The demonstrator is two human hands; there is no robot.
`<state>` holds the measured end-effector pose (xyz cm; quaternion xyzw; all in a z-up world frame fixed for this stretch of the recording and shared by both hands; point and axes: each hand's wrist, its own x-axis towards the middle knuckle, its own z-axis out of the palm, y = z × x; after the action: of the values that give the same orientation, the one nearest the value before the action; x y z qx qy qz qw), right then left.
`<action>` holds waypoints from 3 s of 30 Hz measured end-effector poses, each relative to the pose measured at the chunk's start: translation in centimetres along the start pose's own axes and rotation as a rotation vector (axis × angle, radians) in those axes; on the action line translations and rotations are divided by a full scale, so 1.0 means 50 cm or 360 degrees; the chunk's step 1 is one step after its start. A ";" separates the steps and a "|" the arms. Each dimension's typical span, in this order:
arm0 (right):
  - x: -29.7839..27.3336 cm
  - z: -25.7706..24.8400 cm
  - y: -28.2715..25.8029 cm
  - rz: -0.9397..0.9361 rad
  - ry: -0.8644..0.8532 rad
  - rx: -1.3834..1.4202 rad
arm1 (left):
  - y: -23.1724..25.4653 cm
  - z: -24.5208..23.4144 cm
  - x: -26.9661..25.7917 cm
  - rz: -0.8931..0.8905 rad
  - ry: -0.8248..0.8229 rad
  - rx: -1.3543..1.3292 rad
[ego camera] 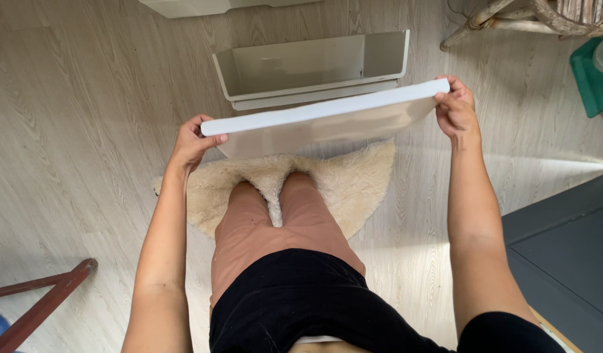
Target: The person assembles a white plastic drawer unit by inserting drawer boxes and attaching front panels. They repeatedly slide drawers into the frame, align and snap on the front pieces, and finally place the top cover to complete the unit.
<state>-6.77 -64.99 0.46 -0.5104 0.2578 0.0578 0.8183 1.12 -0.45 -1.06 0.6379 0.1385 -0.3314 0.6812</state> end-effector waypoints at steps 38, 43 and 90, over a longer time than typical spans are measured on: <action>0.343 0.100 0.053 0.0157 0.0554 -0.0613 | 0.148 0.036 0.272 -0.0302 0.0436 0.0271; 0.292 0.083 0.066 0.0147 0.0478 -0.0491 | 0.101 0.035 0.227 -0.0302 0.0391 0.0190; -0.025 0.086 0.432 0.0192 0.0169 -0.1555 | -0.318 -0.102 0.057 0.0750 0.0421 0.2236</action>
<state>-14.01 -50.86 -14.83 -0.8209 0.2711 0.1930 0.4642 -5.58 4.21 -15.92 0.9696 -0.1652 -0.1079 0.1445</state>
